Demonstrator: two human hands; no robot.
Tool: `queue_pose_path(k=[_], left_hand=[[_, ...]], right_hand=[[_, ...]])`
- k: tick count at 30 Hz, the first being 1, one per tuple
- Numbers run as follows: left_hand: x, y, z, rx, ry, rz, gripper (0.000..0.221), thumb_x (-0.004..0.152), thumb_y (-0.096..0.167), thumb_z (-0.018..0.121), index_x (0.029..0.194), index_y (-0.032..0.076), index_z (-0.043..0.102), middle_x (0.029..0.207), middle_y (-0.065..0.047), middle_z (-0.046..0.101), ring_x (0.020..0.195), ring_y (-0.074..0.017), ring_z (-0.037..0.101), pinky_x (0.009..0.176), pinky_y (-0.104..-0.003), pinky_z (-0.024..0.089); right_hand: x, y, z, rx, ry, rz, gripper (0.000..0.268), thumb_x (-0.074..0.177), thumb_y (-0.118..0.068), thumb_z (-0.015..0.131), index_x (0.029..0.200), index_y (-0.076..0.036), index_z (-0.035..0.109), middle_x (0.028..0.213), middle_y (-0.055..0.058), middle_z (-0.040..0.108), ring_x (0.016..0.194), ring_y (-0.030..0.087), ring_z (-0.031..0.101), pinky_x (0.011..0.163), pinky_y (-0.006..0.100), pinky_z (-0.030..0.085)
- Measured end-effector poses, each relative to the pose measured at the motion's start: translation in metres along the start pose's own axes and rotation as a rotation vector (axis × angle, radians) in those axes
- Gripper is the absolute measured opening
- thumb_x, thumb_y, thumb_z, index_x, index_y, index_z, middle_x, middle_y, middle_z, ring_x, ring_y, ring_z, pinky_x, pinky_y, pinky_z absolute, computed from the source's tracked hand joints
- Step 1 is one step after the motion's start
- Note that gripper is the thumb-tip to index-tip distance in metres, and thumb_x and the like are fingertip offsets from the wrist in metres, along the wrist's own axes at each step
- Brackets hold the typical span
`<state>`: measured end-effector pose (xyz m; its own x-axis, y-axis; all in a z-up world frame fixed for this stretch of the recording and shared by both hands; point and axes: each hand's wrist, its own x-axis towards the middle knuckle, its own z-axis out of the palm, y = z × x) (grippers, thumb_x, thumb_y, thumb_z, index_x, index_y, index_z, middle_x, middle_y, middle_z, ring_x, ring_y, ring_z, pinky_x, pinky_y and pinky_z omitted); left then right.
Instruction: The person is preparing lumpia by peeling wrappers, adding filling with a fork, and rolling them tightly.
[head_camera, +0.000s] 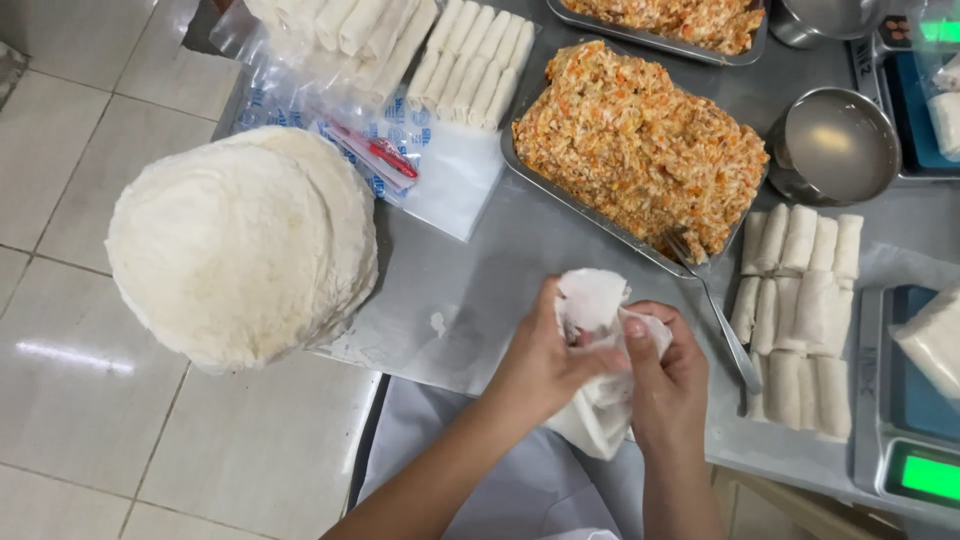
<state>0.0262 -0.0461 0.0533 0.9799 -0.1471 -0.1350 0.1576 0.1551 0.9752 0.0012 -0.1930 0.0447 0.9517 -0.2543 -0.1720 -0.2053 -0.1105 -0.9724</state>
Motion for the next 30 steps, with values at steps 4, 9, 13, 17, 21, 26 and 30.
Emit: queue_pose_path(k=[4,9,13,17,21,26,30], left_hand=[[0.003,0.019,0.001,0.366,-0.156,-0.231,0.079,0.065,0.044,0.081,0.133,0.017,0.052,0.095,-0.001,0.073,0.083,-0.0184,0.070,0.071,-0.032,0.052],[0.008,0.003,-0.011,0.425,-0.176,-0.054,0.051,0.084,0.025,0.071,0.132,0.022,0.057,0.099,-0.004,0.076,0.086,-0.0211,0.073,0.075,-0.033,0.052],[0.012,-0.024,-0.023,0.617,-0.007,0.309,0.065,0.076,-0.002,0.065,0.138,0.016,0.057,0.130,-0.003,0.072,0.104,-0.0258,0.073,0.092,-0.035,0.055],[0.010,-0.023,-0.015,0.273,0.149,0.243,0.040,0.082,-0.007,0.058,0.110,0.015,0.077,0.101,-0.004,0.067,0.095,-0.0177,0.070,0.087,-0.026,0.052],[-0.001,-0.022,0.004,-0.124,0.044,-0.228,0.032,0.092,0.010,0.054,0.122,0.015,0.065,0.105,-0.002,0.067,0.087,-0.0098,0.062,0.074,-0.022,0.049],[-0.004,0.020,0.031,-0.144,0.153,-0.340,0.086,0.103,0.039,0.057,0.157,-0.014,0.016,0.159,-0.041,0.026,0.151,-0.0515,0.024,0.123,-0.057,0.022],[0.007,-0.055,0.019,-0.251,0.316,-0.094,0.031,0.102,0.011,0.059,0.129,-0.002,0.064,0.119,-0.016,0.071,0.115,-0.0213,0.058,0.102,-0.041,0.050]], right_hand=[[0.003,0.010,-0.013,0.180,-0.061,-0.078,0.069,0.083,-0.060,0.066,0.130,-0.010,0.059,0.099,0.004,0.067,0.081,0.010,0.062,0.069,0.024,0.051],[-0.005,-0.027,-0.013,-0.084,0.036,0.101,0.079,0.068,-0.008,0.084,0.142,-0.015,0.059,0.114,0.004,0.072,0.092,0.011,0.064,0.079,0.026,0.055],[-0.005,-0.031,-0.011,-0.447,0.192,-0.025,0.064,0.084,-0.019,0.073,0.147,-0.017,0.058,0.140,0.003,0.065,0.117,0.010,0.062,0.098,0.026,0.048],[0.009,0.000,-0.021,-0.425,0.134,0.022,0.034,0.098,-0.037,0.058,0.112,-0.014,0.079,0.111,0.001,0.078,0.098,0.013,0.065,0.082,0.029,0.047],[0.011,0.011,-0.008,-0.383,0.073,-0.202,0.024,0.105,-0.029,0.055,0.098,-0.008,0.063,0.087,0.001,0.059,0.080,0.015,0.053,0.074,0.030,0.040],[0.008,0.014,0.013,-0.307,0.217,-0.210,0.010,0.099,-0.010,0.072,0.109,-0.011,0.076,0.085,0.011,0.073,0.082,0.017,0.065,0.083,0.036,0.054],[0.011,0.017,-0.005,-0.342,0.290,-0.168,0.014,0.096,0.003,0.069,0.107,-0.004,0.075,0.090,0.019,0.070,0.090,0.024,0.064,0.089,0.040,0.053]])
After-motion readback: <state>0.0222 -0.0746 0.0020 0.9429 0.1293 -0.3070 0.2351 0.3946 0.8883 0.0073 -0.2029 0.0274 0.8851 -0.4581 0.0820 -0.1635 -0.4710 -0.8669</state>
